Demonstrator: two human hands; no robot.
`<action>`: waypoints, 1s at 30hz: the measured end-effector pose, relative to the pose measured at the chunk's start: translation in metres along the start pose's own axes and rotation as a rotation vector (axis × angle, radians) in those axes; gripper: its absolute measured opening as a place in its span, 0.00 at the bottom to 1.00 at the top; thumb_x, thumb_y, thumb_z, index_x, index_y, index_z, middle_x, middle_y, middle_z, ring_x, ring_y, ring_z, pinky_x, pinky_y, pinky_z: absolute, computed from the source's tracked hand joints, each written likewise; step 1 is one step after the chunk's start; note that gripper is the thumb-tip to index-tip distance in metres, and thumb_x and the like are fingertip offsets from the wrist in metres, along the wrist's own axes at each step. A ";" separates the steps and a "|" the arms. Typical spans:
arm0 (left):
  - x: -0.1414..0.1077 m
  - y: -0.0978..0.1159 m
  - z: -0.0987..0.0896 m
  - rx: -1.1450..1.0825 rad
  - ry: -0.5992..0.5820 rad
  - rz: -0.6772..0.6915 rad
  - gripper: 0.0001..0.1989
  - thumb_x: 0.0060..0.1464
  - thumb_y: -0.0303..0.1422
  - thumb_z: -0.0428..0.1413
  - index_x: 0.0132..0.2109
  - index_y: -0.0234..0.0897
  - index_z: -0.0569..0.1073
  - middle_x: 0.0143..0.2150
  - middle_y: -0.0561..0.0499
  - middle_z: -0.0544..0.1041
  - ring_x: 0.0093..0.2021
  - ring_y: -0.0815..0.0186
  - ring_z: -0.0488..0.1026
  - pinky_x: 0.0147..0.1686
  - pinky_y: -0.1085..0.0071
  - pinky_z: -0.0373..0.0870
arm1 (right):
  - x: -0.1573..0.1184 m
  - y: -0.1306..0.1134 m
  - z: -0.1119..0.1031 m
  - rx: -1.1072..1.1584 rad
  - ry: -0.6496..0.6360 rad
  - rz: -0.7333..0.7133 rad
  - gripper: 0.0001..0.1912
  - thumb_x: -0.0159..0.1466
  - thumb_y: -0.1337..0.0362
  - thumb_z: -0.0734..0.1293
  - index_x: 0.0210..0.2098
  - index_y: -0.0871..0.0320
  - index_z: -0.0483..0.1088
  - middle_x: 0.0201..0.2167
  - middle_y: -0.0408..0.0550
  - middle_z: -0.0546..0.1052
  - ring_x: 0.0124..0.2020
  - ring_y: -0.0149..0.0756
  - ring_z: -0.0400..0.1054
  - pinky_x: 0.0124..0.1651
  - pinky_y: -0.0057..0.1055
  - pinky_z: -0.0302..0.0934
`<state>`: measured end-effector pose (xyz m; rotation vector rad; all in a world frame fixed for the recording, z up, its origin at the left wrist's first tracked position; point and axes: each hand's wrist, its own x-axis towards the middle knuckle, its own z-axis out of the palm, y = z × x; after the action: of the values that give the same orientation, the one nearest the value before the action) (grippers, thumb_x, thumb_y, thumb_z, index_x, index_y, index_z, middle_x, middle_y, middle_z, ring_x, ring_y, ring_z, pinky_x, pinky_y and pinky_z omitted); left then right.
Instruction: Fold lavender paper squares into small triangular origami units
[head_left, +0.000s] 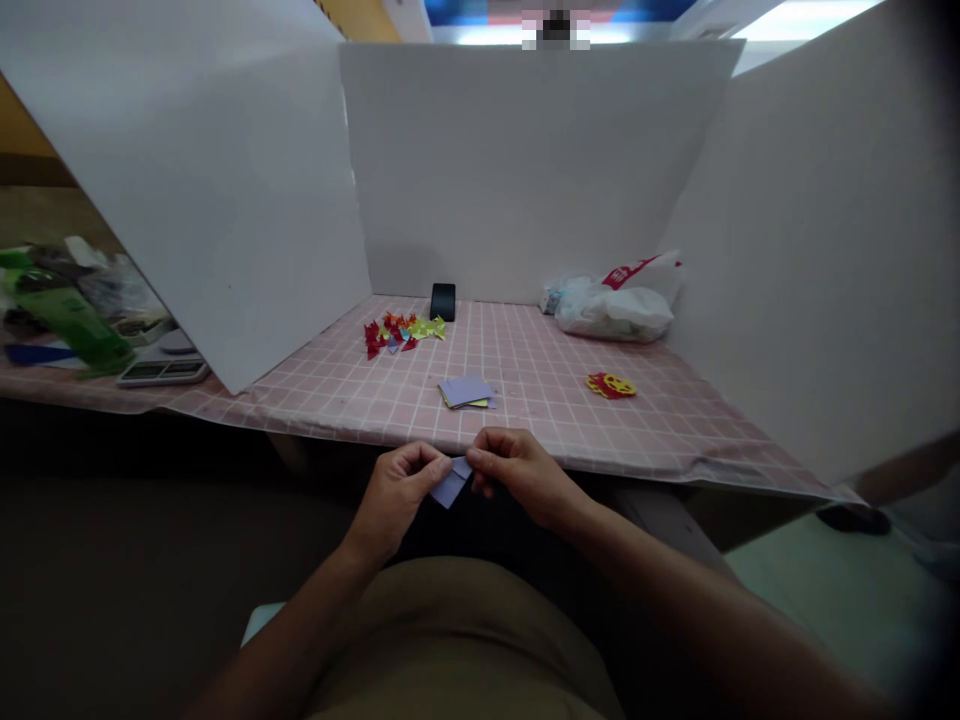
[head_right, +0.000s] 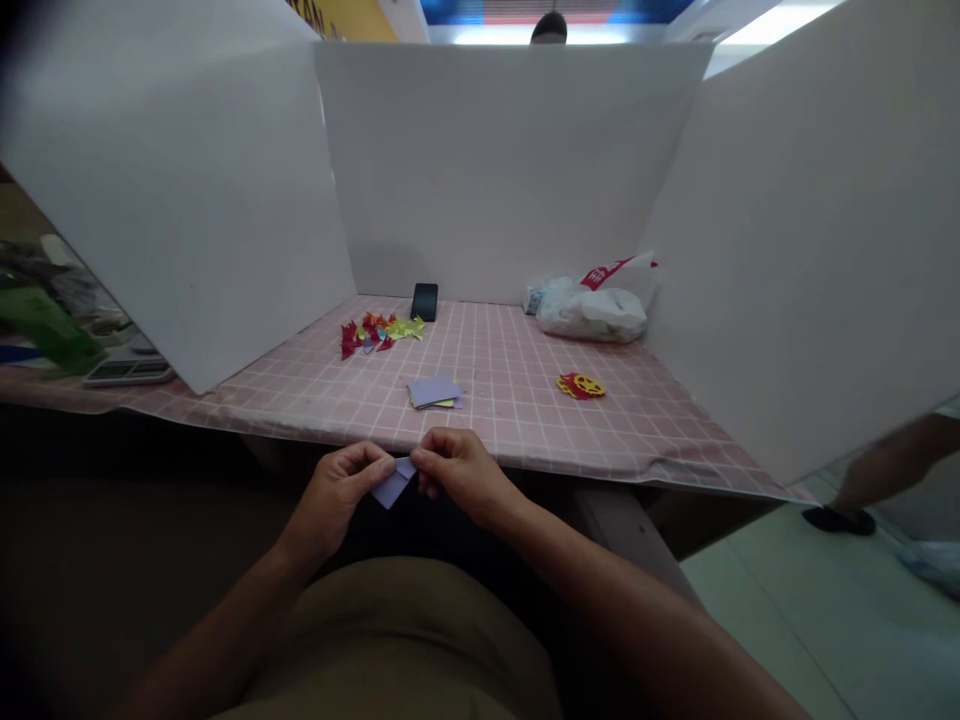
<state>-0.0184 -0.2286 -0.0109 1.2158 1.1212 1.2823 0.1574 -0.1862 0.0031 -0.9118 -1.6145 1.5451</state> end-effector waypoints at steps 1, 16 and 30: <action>0.000 0.001 0.000 -0.005 0.002 -0.002 0.14 0.50 0.40 0.63 0.27 0.34 0.73 0.23 0.56 0.69 0.24 0.72 0.61 0.26 0.75 0.60 | 0.000 0.000 0.000 -0.010 0.004 -0.006 0.14 0.59 0.56 0.69 0.25 0.57 0.65 0.19 0.40 0.70 0.20 0.28 0.63 0.26 0.27 0.56; -0.003 0.003 -0.002 0.125 0.000 0.111 0.13 0.55 0.39 0.60 0.28 0.34 0.74 0.24 0.53 0.71 0.26 0.70 0.64 0.28 0.73 0.61 | -0.002 0.006 0.008 -0.058 -0.061 -0.060 0.12 0.60 0.57 0.70 0.29 0.59 0.68 0.22 0.40 0.70 0.26 0.30 0.62 0.33 0.30 0.54; 0.001 0.000 -0.007 0.097 -0.020 0.083 0.13 0.55 0.39 0.60 0.28 0.34 0.75 0.24 0.55 0.71 0.26 0.70 0.64 0.29 0.74 0.62 | -0.001 0.007 0.006 -0.013 -0.020 -0.033 0.14 0.61 0.56 0.70 0.26 0.58 0.68 0.20 0.40 0.71 0.22 0.28 0.62 0.30 0.29 0.54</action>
<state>-0.0256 -0.2279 -0.0108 1.3567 1.1398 1.2881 0.1532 -0.1895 -0.0036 -0.8758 -1.6476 1.5271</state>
